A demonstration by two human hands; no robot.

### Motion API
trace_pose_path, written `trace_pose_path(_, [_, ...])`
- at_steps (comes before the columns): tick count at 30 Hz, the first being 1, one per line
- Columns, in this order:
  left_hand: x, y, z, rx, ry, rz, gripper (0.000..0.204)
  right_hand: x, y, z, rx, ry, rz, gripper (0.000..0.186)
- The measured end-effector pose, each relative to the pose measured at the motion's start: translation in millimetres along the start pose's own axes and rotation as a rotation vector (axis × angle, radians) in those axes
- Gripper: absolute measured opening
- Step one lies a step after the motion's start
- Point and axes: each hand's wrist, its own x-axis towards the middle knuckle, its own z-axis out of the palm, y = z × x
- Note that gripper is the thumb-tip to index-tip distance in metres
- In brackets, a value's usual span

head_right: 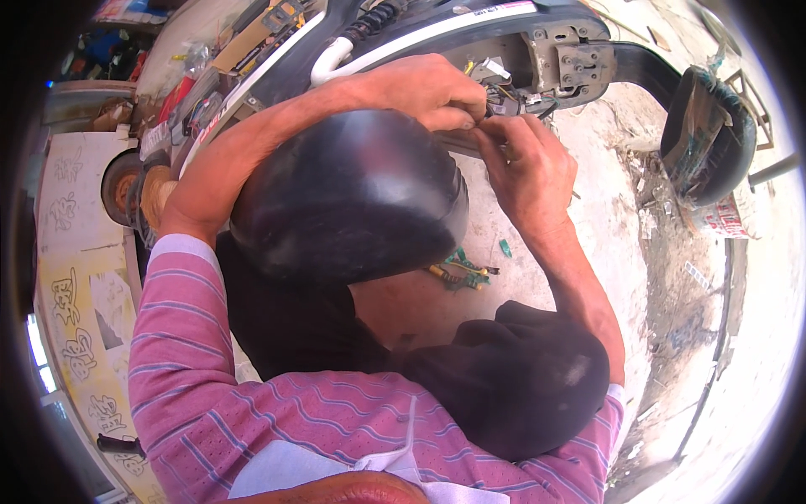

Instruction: The person works on the wiring of an electric scooter, using a screwdriver to tighten components and hands to manipulate various wires near the seat area.

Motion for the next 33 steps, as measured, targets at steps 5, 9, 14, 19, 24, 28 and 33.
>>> trace_pose_path(5, [0,0,0,-0.017,-0.028,-0.027,0.018,2,1,0,0.11,-0.007,0.085,0.017])
trace_pose_path(9, [1,-1,0,-0.02,-0.034,-0.017,0.018,6,4,0,0.207,-0.022,0.128,0.019])
trace_pose_path(14, [-1,1,-1,-0.021,-0.007,-0.028,0.018,10,6,-1,0.164,-0.028,0.005,0.025])
trace_pose_path(19, [5,0,1,0.025,-0.032,-0.032,0.019,10,15,2,0.211,-0.078,0.138,0.026])
trace_pose_path(24, [-1,-4,4,0.122,0.002,0.003,0.018,18,13,0,0.26,-0.142,0.192,0.025])
trace_pose_path(28, [-2,-6,13,0.154,0.123,0.079,0.017,22,12,-5,0.199,-0.201,0.287,0.026])
trace_pose_path(33, [-1,-20,24,0.318,0.254,0.26,0.016,29,13,-8,0.203,-0.245,0.355,0.022])
